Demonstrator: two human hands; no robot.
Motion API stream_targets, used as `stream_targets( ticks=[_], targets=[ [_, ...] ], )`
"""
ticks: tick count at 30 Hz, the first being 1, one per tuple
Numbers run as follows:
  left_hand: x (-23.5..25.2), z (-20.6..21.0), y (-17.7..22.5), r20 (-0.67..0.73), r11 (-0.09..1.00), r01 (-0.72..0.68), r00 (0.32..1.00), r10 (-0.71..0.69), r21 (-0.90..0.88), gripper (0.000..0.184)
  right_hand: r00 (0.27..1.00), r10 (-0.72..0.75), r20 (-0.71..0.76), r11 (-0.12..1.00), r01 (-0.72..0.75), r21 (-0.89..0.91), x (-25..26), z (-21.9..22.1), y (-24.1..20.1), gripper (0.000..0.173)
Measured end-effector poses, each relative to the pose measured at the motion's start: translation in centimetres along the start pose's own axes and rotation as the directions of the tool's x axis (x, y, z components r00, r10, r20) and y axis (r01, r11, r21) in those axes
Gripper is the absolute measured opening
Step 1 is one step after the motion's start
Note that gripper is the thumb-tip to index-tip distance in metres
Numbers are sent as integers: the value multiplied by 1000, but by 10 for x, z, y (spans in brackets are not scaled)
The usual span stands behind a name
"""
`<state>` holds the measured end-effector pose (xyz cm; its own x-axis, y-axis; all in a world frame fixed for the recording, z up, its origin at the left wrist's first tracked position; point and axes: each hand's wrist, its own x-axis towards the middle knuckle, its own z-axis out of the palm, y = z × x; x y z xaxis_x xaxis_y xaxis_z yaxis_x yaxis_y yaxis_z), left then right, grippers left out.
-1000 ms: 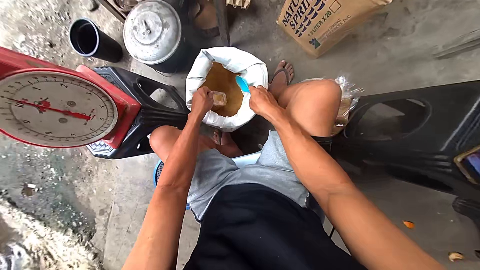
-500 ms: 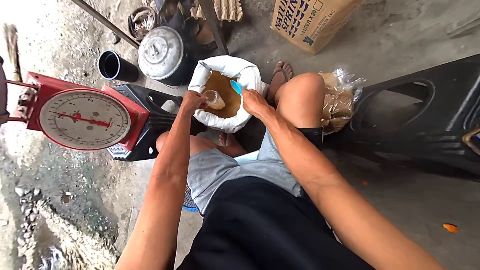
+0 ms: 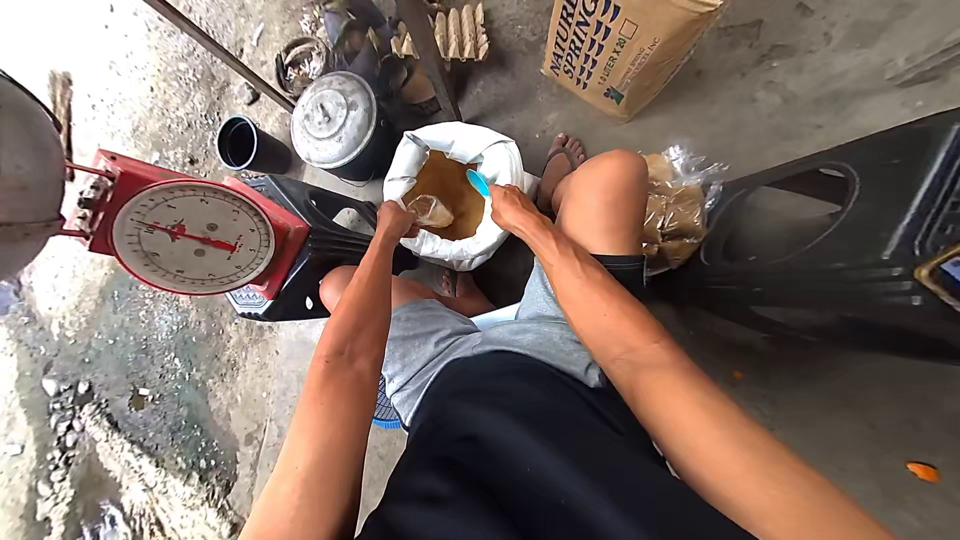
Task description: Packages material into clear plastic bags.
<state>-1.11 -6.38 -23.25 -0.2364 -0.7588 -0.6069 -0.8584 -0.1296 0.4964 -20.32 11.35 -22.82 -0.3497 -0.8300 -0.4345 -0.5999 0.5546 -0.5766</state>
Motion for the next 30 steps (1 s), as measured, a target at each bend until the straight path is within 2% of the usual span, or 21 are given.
stream_targets(
  ticks=[2, 4, 7, 13, 20, 24, 30],
  targets=[
    [-6, 0, 2, 36, 1000, -6, 999, 5, 17, 32, 1000, 6, -4, 1000, -6, -4, 1, 1, 2, 33],
    [-13, -2, 9, 35, 996, -94, 995, 94, 2, 32, 1000, 10, -3, 1000, -10, -3, 1, 1, 3, 32],
    [-18, -8, 21, -20, 980, -197, 980, 196, -10, 36, 1000, 29, 0, 1000, -29, -9, -1, -1, 3, 31],
    [-43, -30, 50, -158, 934, -309, 946, 283, -180, 29, 999, 35, 5, 999, -35, -9, 4, 1, 8, 34],
    [-32, -27, 50, -169, 949, -301, 944, 282, -94, 32, 1000, 24, 3, 1000, -24, -6, 2, 2, 7, 33],
    [-34, -23, 47, -187, 927, -322, 939, 287, -194, 31, 999, 31, 6, 999, -31, 20, -1, -2, 4, 33],
    [-38, -28, 46, -188, 920, -342, 933, 308, -193, 32, 1000, 20, 14, 1000, -20, -6, 4, 1, 5, 33]
  ],
)
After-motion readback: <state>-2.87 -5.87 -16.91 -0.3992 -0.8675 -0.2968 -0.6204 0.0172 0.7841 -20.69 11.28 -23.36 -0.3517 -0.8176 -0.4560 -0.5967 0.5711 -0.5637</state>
